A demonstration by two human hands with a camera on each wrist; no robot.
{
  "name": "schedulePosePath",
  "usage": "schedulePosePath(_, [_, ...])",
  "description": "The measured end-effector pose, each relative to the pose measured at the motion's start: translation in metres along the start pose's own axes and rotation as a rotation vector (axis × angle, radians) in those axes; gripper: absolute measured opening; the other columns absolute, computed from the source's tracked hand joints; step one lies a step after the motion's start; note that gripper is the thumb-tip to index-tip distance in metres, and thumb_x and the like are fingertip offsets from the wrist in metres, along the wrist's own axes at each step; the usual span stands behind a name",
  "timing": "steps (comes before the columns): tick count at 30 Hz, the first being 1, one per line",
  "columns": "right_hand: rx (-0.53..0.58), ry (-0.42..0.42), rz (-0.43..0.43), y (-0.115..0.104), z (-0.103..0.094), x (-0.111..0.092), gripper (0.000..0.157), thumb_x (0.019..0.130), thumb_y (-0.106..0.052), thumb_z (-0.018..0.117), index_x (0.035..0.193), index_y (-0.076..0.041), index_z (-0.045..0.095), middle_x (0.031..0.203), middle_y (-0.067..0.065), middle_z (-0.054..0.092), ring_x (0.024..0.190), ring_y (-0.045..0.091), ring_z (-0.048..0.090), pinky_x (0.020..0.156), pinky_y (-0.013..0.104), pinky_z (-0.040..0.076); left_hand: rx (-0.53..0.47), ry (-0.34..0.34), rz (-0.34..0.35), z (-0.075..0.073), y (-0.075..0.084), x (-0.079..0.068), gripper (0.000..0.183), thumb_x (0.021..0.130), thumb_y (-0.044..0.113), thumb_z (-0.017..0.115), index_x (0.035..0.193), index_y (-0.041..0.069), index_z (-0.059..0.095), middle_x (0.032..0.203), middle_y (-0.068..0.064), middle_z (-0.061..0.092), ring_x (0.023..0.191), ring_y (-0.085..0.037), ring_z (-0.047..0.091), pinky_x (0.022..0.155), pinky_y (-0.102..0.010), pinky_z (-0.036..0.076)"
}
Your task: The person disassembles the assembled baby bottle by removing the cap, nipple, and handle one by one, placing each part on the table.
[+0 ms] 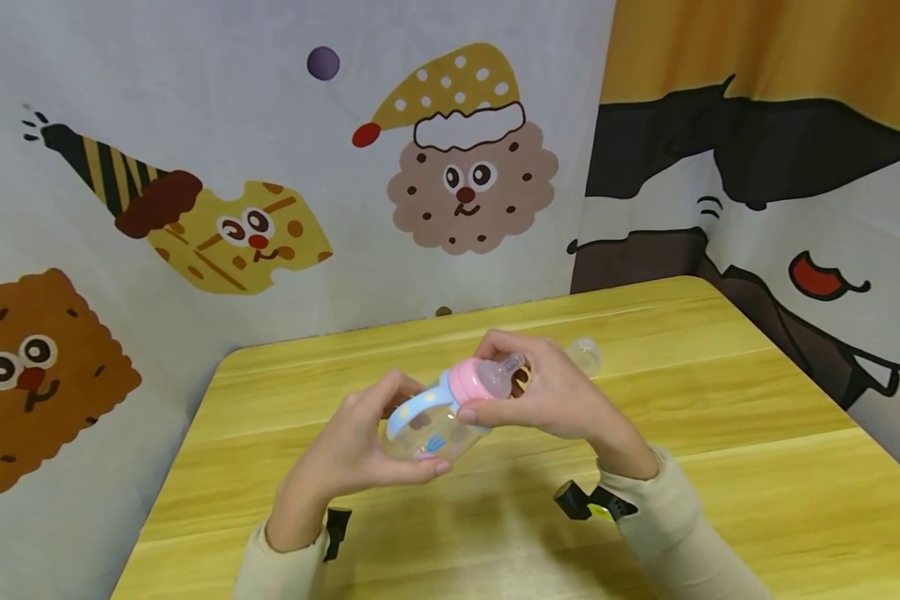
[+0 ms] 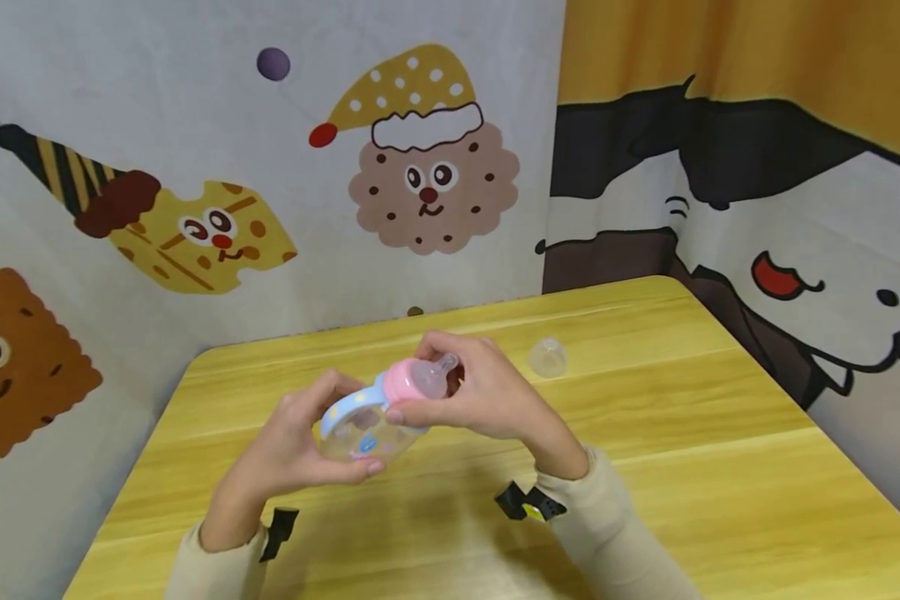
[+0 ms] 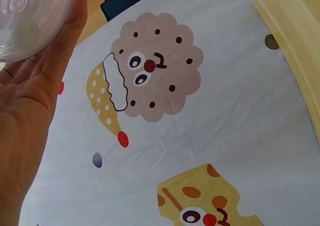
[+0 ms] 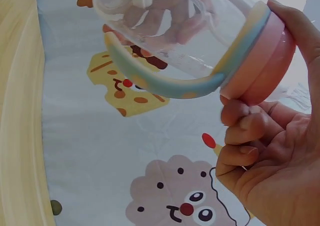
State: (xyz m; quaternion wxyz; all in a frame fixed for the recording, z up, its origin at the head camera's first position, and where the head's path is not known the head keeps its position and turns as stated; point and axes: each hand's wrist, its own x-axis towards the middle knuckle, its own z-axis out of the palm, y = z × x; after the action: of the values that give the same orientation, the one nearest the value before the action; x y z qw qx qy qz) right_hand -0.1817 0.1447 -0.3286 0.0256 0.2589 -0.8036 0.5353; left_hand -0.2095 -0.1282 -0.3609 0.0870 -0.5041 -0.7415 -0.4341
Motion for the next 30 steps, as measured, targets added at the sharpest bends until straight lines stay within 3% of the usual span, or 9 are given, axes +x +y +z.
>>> schedulePosePath(8, [0.006, 0.000, -0.045, 0.000, 0.000, 0.001, 0.030, 0.080, -0.028, 0.092, 0.099, -0.027, 0.069, 0.085, -0.003, 0.066, 0.067, 0.018, 0.055, 0.052, 0.029, 0.046, -0.042, -0.023, -0.022, -0.003, 0.002, 0.001, 0.057, 0.077, 0.022, 0.097, 0.116, 0.011, 0.057, 0.102, -0.006, 0.074, 0.076, -0.014, 0.071, 0.064, -0.026, 0.059])
schedulePosePath(14, [-0.087, -0.043, -0.159, -0.003, -0.006, -0.001, 0.052, 0.071, -0.027, 0.099, 0.115, -0.029, 0.071, 0.100, -0.011, 0.073, 0.088, 0.014, 0.066, 0.074, 0.032, 0.055, -0.124, -0.021, -0.034, -0.005, 0.000, -0.003, 0.056, 0.075, 0.020, 0.098, 0.113, 0.011, 0.058, 0.100, -0.001, 0.073, 0.081, -0.017, 0.069, 0.067, -0.030, 0.060])
schedulePosePath(20, [-0.131, -0.082, -0.211, -0.003, -0.014, -0.001, 0.056, 0.073, -0.025, 0.098, 0.121, -0.027, 0.069, 0.106, -0.013, 0.073, 0.096, 0.012, 0.068, 0.082, 0.033, 0.056, -0.089, -0.001, 0.022, -0.001, -0.001, -0.002, 0.056, 0.077, 0.026, 0.097, 0.114, 0.010, 0.058, 0.098, 0.000, 0.072, 0.080, -0.014, 0.066, 0.066, -0.027, 0.058])
schedulePosePath(30, [-0.124, -0.106, -0.216, -0.002, -0.022, -0.005, 0.069, 0.074, -0.023, 0.098, 0.135, -0.023, 0.065, 0.122, -0.010, 0.071, 0.106, 0.014, 0.066, 0.084, 0.035, 0.056, -0.041, -0.001, 0.031, 0.000, 0.000, 0.001, 0.056, 0.078, 0.032, 0.095, 0.113, 0.010, 0.057, 0.094, 0.002, 0.070, 0.075, -0.010, 0.062, 0.062, -0.021, 0.054])
